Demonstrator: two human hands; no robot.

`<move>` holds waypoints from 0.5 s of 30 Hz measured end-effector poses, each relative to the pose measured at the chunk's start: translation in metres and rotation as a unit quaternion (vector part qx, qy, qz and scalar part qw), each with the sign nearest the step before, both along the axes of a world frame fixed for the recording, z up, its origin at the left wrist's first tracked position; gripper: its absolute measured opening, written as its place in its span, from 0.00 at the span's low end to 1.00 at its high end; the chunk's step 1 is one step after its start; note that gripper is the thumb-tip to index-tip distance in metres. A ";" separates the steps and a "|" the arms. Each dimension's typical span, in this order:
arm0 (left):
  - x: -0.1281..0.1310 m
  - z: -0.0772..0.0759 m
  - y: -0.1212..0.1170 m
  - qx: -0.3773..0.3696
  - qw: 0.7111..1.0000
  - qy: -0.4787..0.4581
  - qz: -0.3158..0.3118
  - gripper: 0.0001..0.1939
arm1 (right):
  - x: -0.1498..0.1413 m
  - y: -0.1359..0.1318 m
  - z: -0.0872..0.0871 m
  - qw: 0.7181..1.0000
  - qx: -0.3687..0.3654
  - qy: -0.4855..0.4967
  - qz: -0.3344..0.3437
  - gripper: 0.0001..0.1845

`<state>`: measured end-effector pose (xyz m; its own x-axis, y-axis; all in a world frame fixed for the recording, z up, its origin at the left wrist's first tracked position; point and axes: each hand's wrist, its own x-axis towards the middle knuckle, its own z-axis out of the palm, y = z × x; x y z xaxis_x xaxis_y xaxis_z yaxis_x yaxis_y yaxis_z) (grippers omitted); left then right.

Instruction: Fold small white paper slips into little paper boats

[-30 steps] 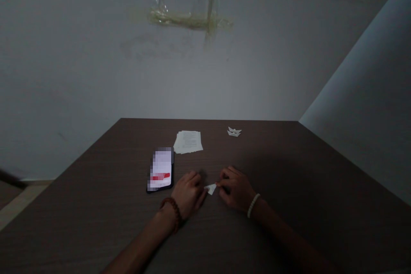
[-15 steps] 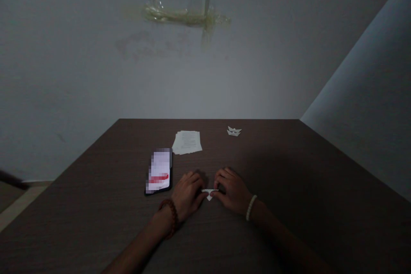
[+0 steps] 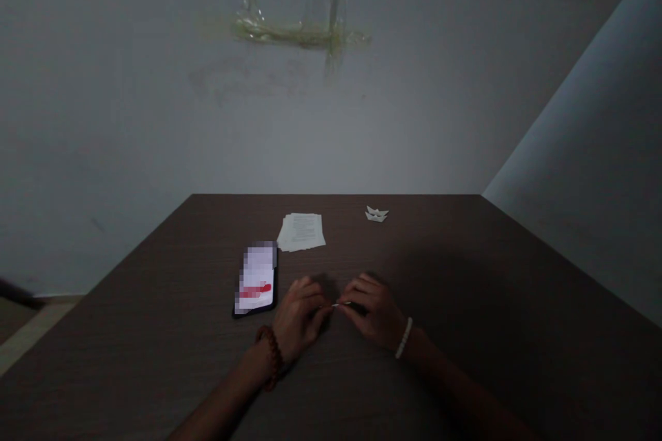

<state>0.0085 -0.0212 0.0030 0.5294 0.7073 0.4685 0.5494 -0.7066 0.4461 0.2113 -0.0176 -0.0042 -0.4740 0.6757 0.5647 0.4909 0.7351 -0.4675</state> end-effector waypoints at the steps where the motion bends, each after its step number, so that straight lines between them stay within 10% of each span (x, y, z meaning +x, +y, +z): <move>1: 0.000 0.000 0.000 0.006 1.000 0.004 -0.003 0.13 | 0.000 -0.001 0.001 1.000 0.009 -0.005 0.002 0.02; 15: 0.000 0.004 -0.003 0.006 1.000 0.026 -0.003 0.14 | 0.007 0.005 -0.002 0.998 0.037 0.036 -0.025 0.06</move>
